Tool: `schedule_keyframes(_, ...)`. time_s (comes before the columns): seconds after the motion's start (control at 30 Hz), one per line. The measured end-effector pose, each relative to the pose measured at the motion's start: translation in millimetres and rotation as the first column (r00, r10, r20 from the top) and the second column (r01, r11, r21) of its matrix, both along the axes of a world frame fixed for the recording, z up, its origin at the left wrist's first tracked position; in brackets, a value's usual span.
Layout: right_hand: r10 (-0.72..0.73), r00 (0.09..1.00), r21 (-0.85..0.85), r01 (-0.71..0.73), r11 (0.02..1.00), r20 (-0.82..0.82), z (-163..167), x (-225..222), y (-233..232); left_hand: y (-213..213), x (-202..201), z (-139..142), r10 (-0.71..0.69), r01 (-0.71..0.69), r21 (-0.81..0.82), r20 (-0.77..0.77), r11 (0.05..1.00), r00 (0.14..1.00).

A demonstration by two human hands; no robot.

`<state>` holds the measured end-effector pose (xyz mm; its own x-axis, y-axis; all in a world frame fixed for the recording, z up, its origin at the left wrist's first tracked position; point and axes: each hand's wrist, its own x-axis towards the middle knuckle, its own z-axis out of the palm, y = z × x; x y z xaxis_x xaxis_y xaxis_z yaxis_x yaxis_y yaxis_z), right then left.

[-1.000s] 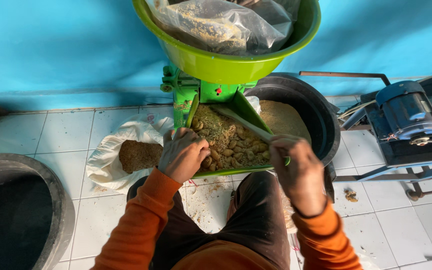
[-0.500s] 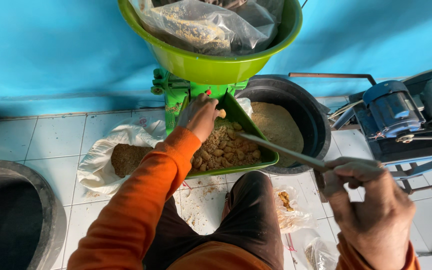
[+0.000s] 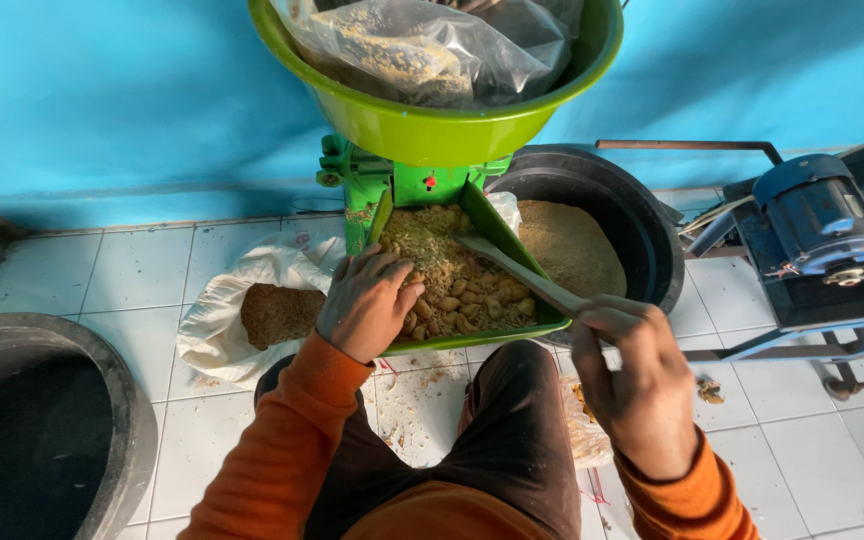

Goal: The person sits on the floor in front of a green motorized grinding machine and feeds roasted peanuts from the green collection tray into the machine's hopper. They use a flat wooden scoop to push peanuts and ground material toward the intake, occasionally picking pieces by hand, while ground peanut flour collects in a bag below.

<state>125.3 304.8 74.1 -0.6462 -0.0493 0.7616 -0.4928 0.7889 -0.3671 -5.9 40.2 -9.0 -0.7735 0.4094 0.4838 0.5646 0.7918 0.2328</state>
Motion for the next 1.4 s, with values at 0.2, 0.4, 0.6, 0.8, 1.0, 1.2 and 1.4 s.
schedule_keyframes(0.2, 0.067, 0.995, 0.077, -0.061, 0.995, -0.07, 6, -17, -8, -6, 7, 1, 0.009, -0.009, -0.011, 0.021, 1.0, 1.0)
schedule_keyframes(0.4, 0.245, 0.969, -0.117, -0.24, 0.964, 0.025, -18, -68, -30, -14, 7, -4, 0.015, -0.015, 0.012, -0.011, 1.0, 1.0)
schedule_keyframes(0.6, 0.157, 0.988, 0.055, -0.157, 0.986, 0.001, 0, -42, -32, -22, 3, -3, 0.01, -0.01, 0.011, -0.014, 1.0, 1.0)
schedule_keyframes(0.8, 0.146, 0.989, 0.093, -0.146, 0.985, 0.015, -6, -38, -41, -29, 3, 0, 0.01, -0.01, 0.007, 0.036, 1.0, 0.999)
schedule_keyframes(1.0, 0.167, 0.985, -0.033, -0.166, 0.986, 0.047, -51, -50, -61, -34, 2, 0, 0.019, -0.019, -0.006, -0.003, 1.0, 1.0)
schedule_keyframes(1.2, 0.181, 0.98, -0.047, -0.178, 0.983, 0.076, -74, -63, -72, -35, 1, -1, 0.021, -0.02, -0.031, 0.024, 0.999, 0.999)
schedule_keyframes(1.4, 0.152, 0.988, -0.049, -0.152, 0.987, -0.002, -61, -56, -72, -38, 0, 2, 0.015, -0.013, -0.032, 0.059, 0.999, 0.998)
